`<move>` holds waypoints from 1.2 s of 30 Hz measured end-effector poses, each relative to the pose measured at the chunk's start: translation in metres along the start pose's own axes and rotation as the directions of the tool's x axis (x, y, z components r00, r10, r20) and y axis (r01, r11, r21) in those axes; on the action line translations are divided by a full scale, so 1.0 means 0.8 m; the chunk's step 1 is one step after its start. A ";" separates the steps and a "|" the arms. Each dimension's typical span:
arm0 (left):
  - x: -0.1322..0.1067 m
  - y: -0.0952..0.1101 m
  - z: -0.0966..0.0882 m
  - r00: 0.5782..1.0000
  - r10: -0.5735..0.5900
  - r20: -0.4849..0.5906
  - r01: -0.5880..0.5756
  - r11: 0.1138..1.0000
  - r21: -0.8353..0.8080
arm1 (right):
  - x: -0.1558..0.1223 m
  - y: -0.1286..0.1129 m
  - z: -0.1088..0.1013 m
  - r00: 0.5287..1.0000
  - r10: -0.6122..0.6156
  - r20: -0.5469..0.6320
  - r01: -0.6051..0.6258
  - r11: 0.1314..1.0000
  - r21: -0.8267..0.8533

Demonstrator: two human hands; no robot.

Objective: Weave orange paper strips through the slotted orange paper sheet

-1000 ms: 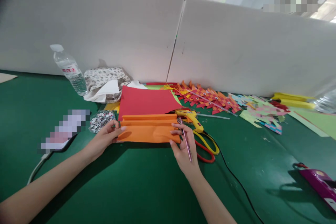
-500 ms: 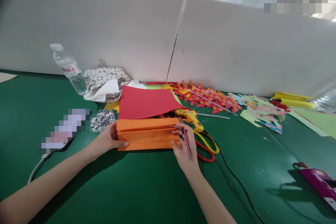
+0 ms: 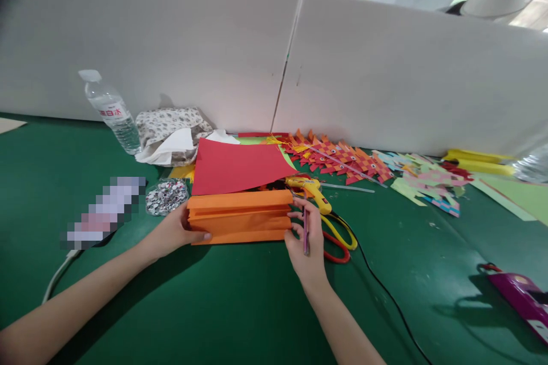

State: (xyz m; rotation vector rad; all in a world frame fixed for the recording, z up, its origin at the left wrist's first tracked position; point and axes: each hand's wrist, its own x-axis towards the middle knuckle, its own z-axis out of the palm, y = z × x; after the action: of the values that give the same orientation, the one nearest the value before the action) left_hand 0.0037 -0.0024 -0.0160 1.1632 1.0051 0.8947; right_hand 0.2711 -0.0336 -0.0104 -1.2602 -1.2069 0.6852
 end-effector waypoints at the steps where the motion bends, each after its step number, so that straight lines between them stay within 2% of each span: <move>1: 0.000 0.000 -0.001 1.000 0.007 -0.010 -0.007 1.000 0.016 | 0.001 0.001 0.000 0.999 0.024 -0.029 -0.023 0.999 0.027; 4: -0.001 0.002 -0.001 0.999 0.020 -0.037 -0.018 0.999 0.051 | 0.001 0.002 -0.001 0.995 0.068 -0.068 -0.063 0.995 0.082; 11: -0.005 0.015 -0.001 0.996 -0.013 -0.088 0.014 1.000 0.017 | 0.002 -0.002 -0.003 0.994 0.067 -0.089 -0.052 0.985 0.162; 16: -0.004 0.018 -0.001 0.997 -0.072 -0.039 0.070 0.995 -0.068 | 0.005 -0.004 0.001 0.974 0.212 -0.085 -0.190 0.959 0.211; 18: -0.003 0.019 -0.001 0.994 -0.108 -0.011 0.106 0.988 -0.114 | 0.005 -0.007 0.004 0.970 0.231 -0.082 -0.205 0.949 0.241; 21: -0.003 0.021 0.000 0.991 -0.133 -0.011 0.130 0.978 -0.162 | 0.004 -0.010 0.007 0.982 0.167 -0.093 -0.137 0.955 0.263; 27: -0.004 0.023 0.001 0.985 -0.131 -0.111 0.111 0.980 -0.166 | 0.003 -0.014 0.010 0.985 0.069 -0.160 -0.038 0.981 0.191; 31: -0.006 0.023 0.003 0.993 -0.068 -0.101 0.053 0.988 -0.143 | 0.004 -0.017 0.008 0.985 0.017 -0.171 0.012 0.986 0.168; 36: -0.008 0.018 0.005 0.993 0.075 -0.088 -0.079 0.996 -0.043 | 0.003 -0.016 0.006 0.985 0.006 -0.171 0.020 0.989 0.148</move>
State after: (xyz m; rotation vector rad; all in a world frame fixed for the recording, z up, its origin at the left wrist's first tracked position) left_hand 0.0047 -0.0073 -0.0003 1.1387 1.0098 1.0322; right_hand 0.2644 -0.0329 0.0015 -1.1643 -1.0006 0.6370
